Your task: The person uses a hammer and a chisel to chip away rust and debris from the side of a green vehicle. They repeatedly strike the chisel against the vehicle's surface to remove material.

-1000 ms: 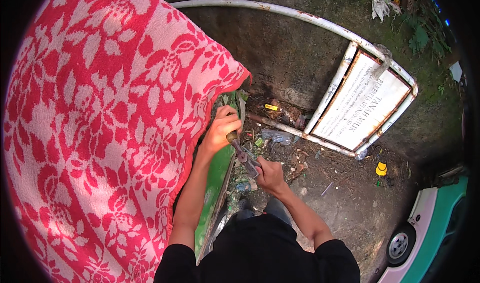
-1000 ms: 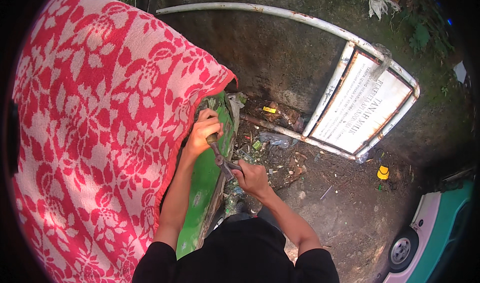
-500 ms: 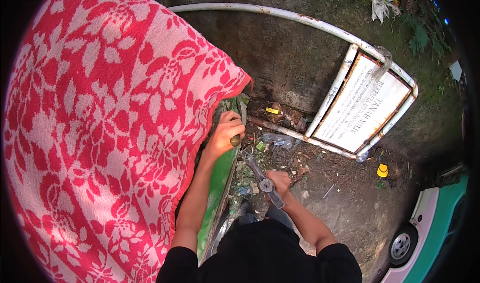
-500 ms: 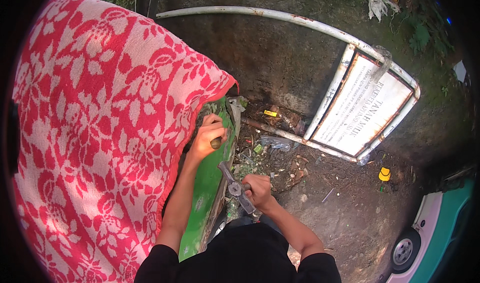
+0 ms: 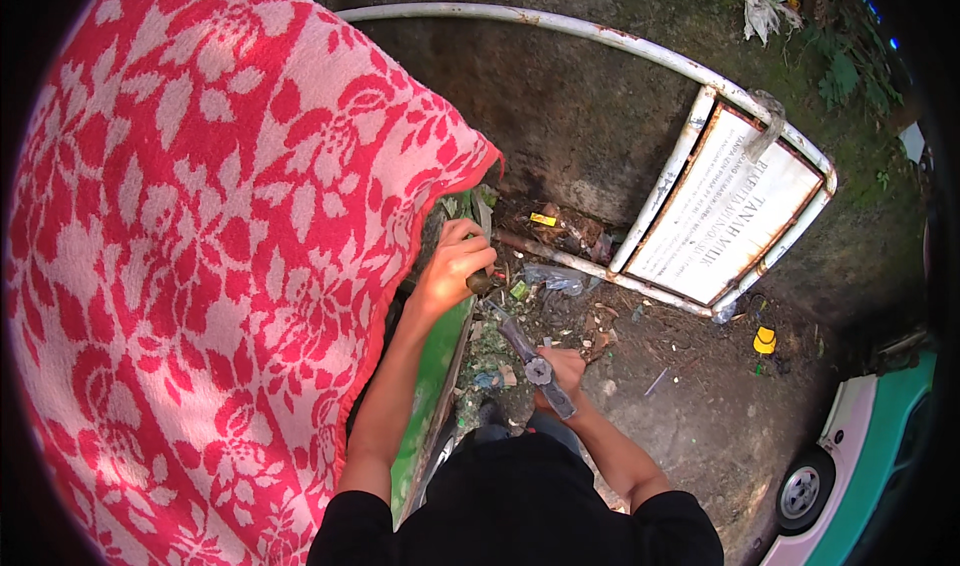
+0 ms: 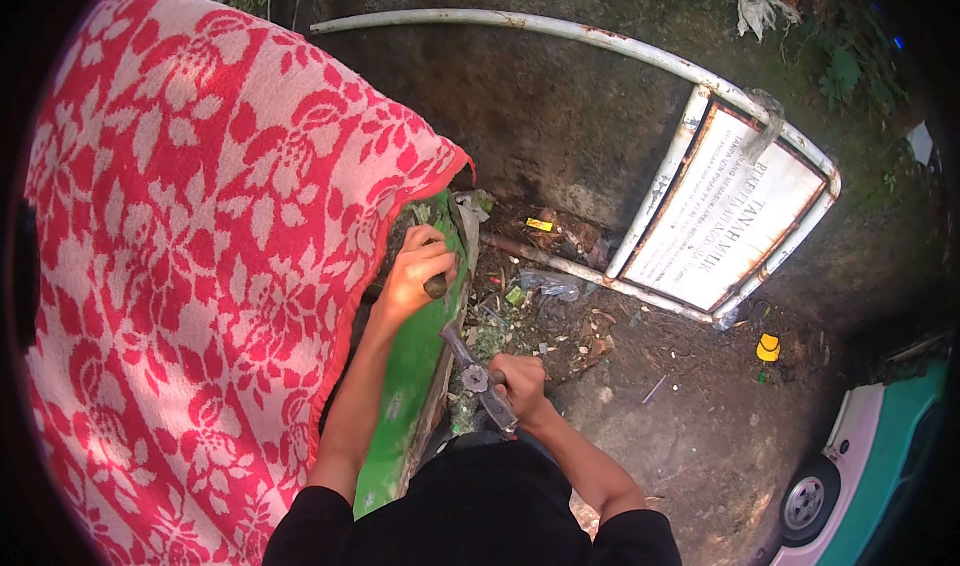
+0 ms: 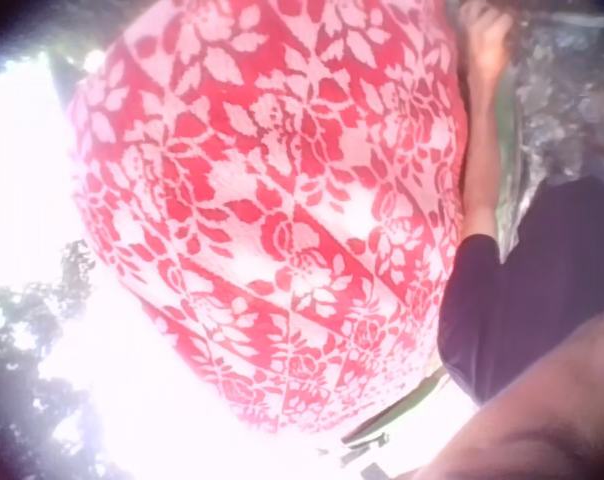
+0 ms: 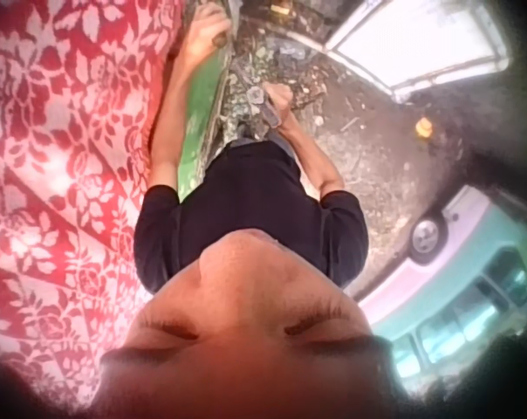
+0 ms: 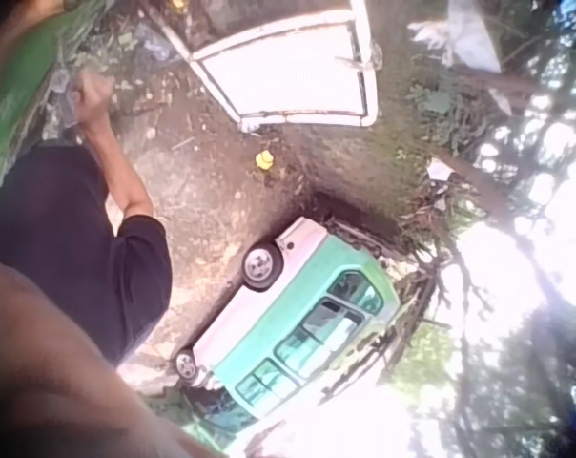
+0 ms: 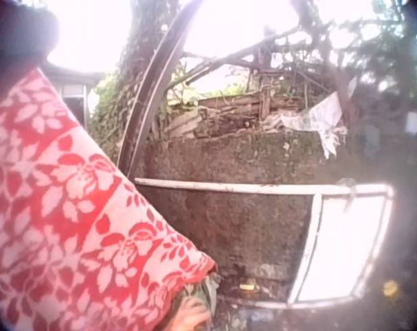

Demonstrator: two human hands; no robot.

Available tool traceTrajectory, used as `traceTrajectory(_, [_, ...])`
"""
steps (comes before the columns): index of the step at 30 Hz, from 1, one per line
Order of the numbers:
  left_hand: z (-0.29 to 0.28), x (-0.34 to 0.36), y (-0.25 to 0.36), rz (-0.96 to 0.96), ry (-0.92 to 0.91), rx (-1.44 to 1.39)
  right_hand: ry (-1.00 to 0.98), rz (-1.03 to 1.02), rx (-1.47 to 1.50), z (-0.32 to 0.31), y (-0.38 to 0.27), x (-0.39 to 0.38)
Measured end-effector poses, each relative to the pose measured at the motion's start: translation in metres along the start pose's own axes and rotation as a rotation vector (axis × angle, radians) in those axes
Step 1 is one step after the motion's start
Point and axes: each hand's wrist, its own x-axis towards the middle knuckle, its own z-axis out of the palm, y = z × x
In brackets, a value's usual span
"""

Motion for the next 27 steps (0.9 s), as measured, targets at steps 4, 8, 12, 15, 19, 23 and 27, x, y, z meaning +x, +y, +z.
traceTrajectory(4, [0.0,-0.001,-0.002,-0.016,-0.015,0.021,0.021,-0.105,0.12,0.007,0.004,0.007])
traceTrajectory(8, [-0.002,0.003,-0.006,-0.113,-0.077,-0.069,-0.113,0.072,-0.111,0.018,0.022,0.011])
traceTrajectory(12, [0.005,-0.005,-0.013,-0.047,-0.045,-0.052,0.012,-0.024,0.013,0.018,0.01,0.015])
traceTrajectory(15, [0.007,0.001,-0.006,-0.069,-0.028,-0.046,0.16,-0.115,0.145,0.014,-0.004,0.02])
traceTrajectory(19, [0.002,0.002,0.001,-0.044,0.013,0.008,0.161,-0.02,0.137,0.007,-0.001,0.013])
traceTrajectory(23, [0.003,0.004,0.002,-0.046,-0.013,0.016,0.094,0.073,0.08,-0.004,-0.004,0.015])
traceTrajectory(27, [0.007,0.008,0.002,-0.045,-0.043,0.03,0.1,0.026,0.069,-0.006,0.001,0.014])
